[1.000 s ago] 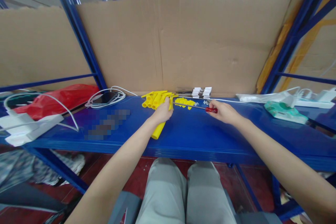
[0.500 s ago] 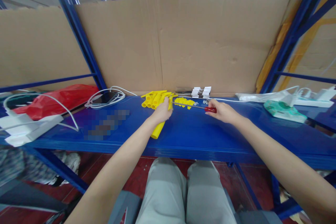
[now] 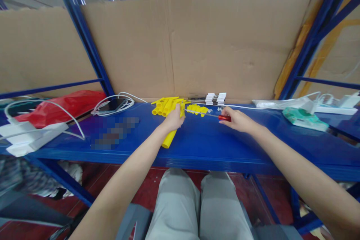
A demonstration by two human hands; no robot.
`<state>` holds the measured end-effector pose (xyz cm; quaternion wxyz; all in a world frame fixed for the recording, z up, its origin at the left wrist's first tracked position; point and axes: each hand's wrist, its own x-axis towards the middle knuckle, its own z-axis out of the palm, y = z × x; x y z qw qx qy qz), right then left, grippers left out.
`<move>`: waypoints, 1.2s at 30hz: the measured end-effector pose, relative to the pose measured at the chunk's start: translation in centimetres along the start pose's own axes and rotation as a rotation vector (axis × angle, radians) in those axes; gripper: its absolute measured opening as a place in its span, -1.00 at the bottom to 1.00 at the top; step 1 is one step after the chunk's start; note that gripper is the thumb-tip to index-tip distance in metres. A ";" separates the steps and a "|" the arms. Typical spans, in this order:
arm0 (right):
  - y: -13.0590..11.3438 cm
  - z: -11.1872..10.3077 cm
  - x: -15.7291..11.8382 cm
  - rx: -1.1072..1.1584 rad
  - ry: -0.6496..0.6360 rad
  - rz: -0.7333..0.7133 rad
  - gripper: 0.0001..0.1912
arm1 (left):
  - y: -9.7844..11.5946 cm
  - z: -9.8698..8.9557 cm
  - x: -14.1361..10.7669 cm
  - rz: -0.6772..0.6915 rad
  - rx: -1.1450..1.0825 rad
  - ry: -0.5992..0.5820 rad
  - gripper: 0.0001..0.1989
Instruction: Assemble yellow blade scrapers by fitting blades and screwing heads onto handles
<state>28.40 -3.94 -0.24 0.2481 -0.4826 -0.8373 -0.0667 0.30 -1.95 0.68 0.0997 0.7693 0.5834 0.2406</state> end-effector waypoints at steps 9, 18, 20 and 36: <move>-0.1 -0.4 -0.1 -0.043 -0.003 -0.026 -0.87 | 0.1 -0.1 -0.1 0.001 0.008 -0.005 -0.60; -0.1 -0.2 0.0 -0.011 0.008 -0.001 -0.87 | 0.2 -0.1 -0.1 0.003 0.017 -0.006 -0.59; -0.2 -0.3 0.0 -0.036 -0.001 -0.012 -0.87 | 0.1 -0.1 -0.1 -0.002 0.018 -0.003 -0.59; -0.3 -0.2 -0.1 -0.095 0.001 -0.027 -0.89 | 0.0 0.0 0.0 0.008 0.009 -0.008 -0.59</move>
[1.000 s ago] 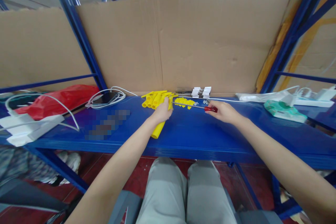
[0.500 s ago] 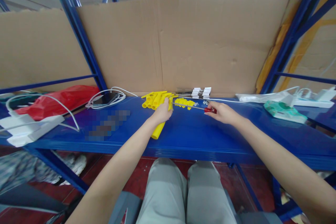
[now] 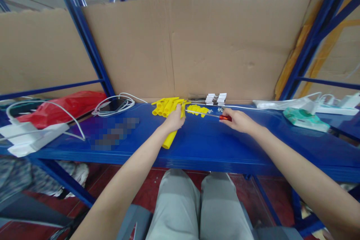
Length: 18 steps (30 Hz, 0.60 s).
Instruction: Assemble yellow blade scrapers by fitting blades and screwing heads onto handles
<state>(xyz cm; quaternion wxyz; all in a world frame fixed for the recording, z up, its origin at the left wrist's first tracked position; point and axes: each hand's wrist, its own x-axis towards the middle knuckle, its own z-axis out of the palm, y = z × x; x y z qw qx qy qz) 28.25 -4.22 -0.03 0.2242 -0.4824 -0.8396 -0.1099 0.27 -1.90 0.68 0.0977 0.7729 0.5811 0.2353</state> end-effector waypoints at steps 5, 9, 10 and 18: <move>-0.4 -0.1 0.1 -0.009 -0.072 0.006 -0.86 | 0.2 -0.1 -0.1 -0.008 -0.003 0.000 -0.60; -0.5 -0.2 0.0 -0.022 -0.075 0.017 -0.86 | 0.4 -0.3 -0.3 -0.016 -0.003 -0.005 -0.60; -0.5 -0.2 0.0 -0.023 -0.075 0.020 -0.86 | 0.4 -0.3 -0.3 -0.017 -0.004 -0.005 -0.59; -0.1 -0.2 0.2 0.116 -0.125 0.029 -0.84 | 0.5 -0.2 -0.3 -0.036 -0.033 -0.007 -0.66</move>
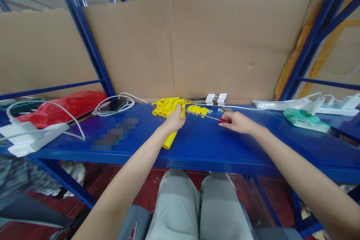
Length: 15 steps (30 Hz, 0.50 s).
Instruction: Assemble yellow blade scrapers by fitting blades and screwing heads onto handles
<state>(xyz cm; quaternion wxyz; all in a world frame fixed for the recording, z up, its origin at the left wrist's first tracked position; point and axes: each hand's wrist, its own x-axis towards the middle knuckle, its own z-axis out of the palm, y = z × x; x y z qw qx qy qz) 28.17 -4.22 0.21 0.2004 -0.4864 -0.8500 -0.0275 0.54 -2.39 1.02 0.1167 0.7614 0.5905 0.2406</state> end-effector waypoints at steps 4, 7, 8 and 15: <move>1.1 0.0 0.1 0.054 -0.041 0.019 -0.83 | -0.2 0.1 0.1 -0.042 -0.103 0.003 -0.72; 1.8 0.1 0.0 0.038 -0.075 0.051 -0.83 | -0.4 0.2 0.2 -0.048 -0.177 0.039 -0.73; 1.9 0.2 0.0 0.030 -0.084 0.066 -0.84 | -0.4 0.2 0.3 -0.049 -0.191 0.047 -0.73; 1.9 0.7 0.3 0.026 -0.110 0.158 -0.87 | -0.7 0.5 0.4 -0.083 -0.300 0.078 -0.73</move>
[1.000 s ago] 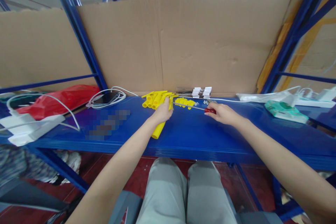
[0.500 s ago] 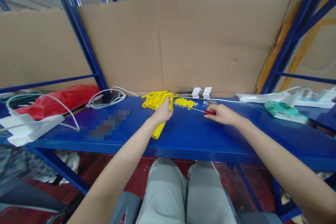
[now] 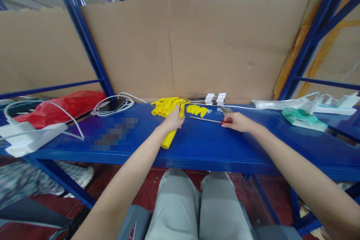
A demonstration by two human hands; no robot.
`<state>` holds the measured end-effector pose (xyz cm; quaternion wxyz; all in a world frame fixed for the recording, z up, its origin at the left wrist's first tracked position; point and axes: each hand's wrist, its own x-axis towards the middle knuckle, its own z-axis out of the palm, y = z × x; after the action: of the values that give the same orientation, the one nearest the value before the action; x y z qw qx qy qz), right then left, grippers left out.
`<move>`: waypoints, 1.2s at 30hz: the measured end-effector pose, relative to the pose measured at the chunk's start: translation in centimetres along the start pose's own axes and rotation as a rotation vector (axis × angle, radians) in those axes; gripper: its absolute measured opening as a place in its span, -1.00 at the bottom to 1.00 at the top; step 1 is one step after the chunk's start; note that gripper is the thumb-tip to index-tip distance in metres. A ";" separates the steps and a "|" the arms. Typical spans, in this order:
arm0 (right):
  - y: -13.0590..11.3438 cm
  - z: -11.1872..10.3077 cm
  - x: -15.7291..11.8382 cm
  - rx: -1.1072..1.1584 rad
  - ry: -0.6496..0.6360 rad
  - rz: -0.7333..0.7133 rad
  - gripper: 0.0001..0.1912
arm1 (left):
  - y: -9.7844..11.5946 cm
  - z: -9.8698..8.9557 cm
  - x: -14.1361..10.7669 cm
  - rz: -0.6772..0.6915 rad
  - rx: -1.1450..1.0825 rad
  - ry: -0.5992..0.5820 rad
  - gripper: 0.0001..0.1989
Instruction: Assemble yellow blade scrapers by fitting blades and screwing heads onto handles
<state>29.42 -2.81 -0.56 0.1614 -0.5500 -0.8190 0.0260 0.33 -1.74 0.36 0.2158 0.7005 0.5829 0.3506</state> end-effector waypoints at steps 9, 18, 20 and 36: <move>0.5 0.7 0.4 0.074 0.049 -0.051 -0.87 | 0.6 0.2 -0.1 -0.153 -0.257 0.023 -0.62; 0.5 0.8 0.3 0.074 0.023 -0.019 -0.85 | 1.3 0.5 -0.1 -0.230 -0.530 0.017 -0.48; 0.3 0.7 0.3 0.078 0.017 -0.014 -0.85 | 1.2 0.6 0.1 -0.218 -0.566 0.044 -0.49; -4.2 -0.1 2.4 0.694 0.207 0.005 -0.75 | 5.4 0.1 3.7 -0.150 -0.477 0.178 -0.63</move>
<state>24.84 -2.27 1.01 0.4206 -0.4640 -0.7394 0.2470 4.26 0.62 5.01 0.3482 0.5510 0.5506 0.5215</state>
